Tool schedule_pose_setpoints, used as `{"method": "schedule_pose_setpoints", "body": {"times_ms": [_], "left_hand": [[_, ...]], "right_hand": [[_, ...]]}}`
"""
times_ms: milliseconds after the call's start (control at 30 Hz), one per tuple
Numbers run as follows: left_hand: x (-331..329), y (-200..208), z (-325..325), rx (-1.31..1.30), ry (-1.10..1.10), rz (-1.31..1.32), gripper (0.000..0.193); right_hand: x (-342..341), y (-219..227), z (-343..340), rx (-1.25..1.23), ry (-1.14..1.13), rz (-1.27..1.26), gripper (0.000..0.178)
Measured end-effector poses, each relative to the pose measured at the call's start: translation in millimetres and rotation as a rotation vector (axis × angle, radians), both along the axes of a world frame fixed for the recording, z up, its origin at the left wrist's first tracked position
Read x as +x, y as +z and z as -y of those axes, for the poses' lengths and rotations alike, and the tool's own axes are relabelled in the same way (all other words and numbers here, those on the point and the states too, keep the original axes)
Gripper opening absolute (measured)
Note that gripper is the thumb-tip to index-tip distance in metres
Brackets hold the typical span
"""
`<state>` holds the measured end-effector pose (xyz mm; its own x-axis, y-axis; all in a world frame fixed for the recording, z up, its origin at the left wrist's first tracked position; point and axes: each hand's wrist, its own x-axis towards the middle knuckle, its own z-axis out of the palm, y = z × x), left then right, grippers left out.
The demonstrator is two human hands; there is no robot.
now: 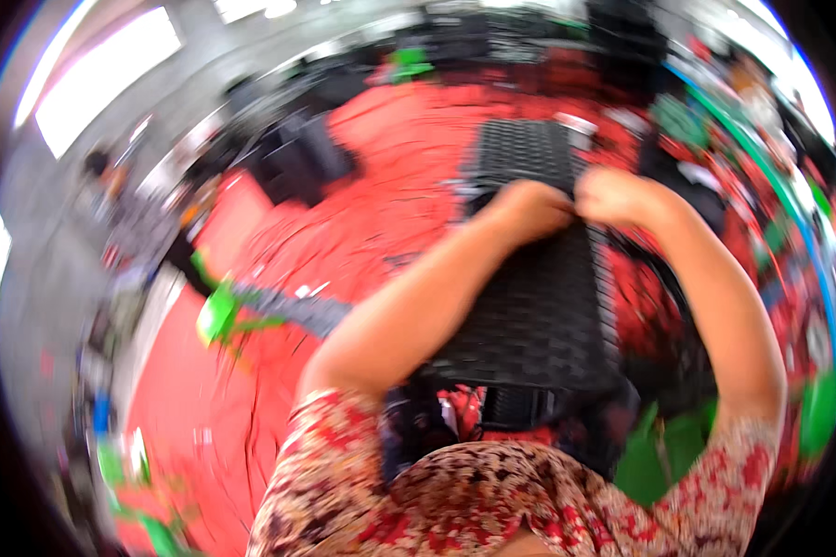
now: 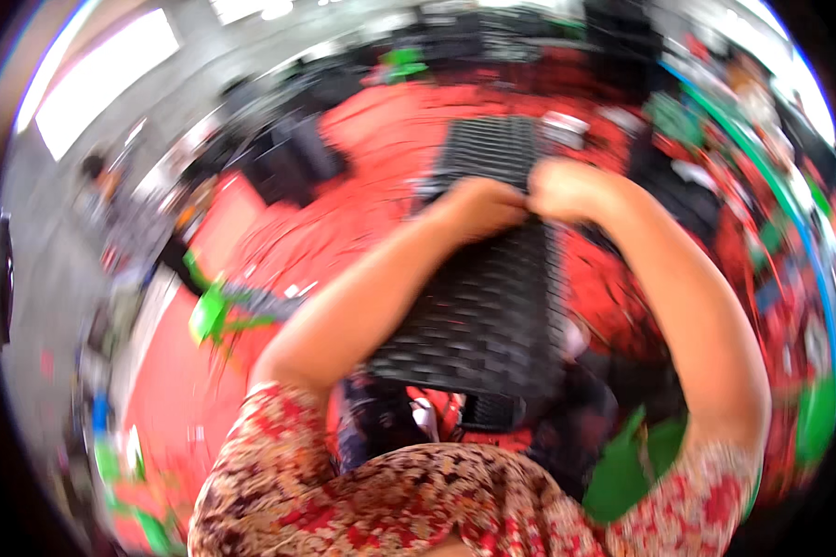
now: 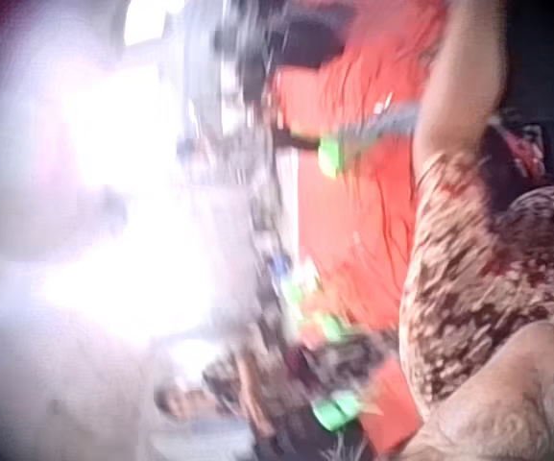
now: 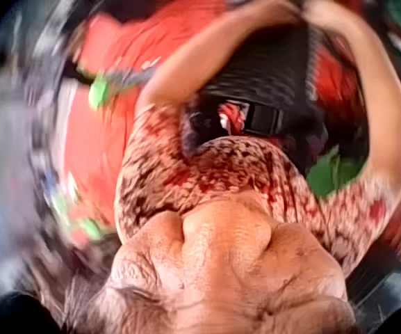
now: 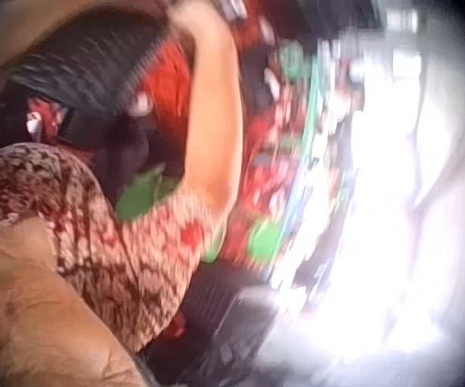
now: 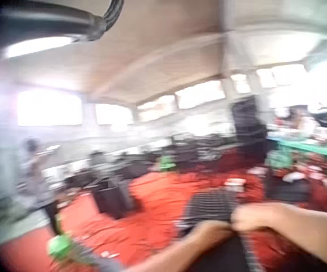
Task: The person weaves black plastic strips onto a furniture frame by hand, pulling the strips through the existing weave and securing them.
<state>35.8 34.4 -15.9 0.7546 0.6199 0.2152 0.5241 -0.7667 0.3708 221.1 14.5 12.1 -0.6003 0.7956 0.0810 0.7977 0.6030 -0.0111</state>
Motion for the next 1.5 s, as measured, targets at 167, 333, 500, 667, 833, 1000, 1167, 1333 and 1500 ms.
{"method": "schedule_pose_setpoints", "body": {"times_ms": [167, 333, 500, 667, 833, 1000, 1167, 1333, 1500], "left_hand": [[54, -47, -50, 0.196, -0.1, -0.128, 0.025], [78, -27, -52, -0.207, 0.22, -0.377, 0.022], [46, -21, -8, -0.039, 0.266, -0.13, 0.026], [47, -31, -19, -0.018, 0.239, -0.098, 0.031], [53, -31, -24, -0.005, 0.195, -0.131, 0.033], [55, -22, -31, -0.074, 0.161, -0.243, 0.03], [43, -25, -32, -0.044, 0.227, -0.112, 0.024], [65, -20, -13, -0.119, 0.366, 0.124, 0.022], [2, -14, -17, 0.089, 0.223, 0.117, 0.022]], "right_hand": [[26, -10, 6, -0.159, -0.131, -0.204, 0.022], [21, -3, 25, -0.079, -0.227, -0.296, 0.016], [4, -16, 35, 0.274, -0.287, -0.025, 0.016], [2, -11, 32, 0.238, -0.188, -0.15, 0.011], [20, -13, 21, -0.409, -0.513, -0.656, 0.014], [8, -8, 39, -0.545, -0.613, -0.836, 0.019], [4, -9, 29, -0.688, -0.598, -0.912, 0.011], [13, -4, 55, -0.48, -0.565, -0.758, 0.008], [-3, -16, 45, 0.255, -0.066, -0.425, 0.019]]}}
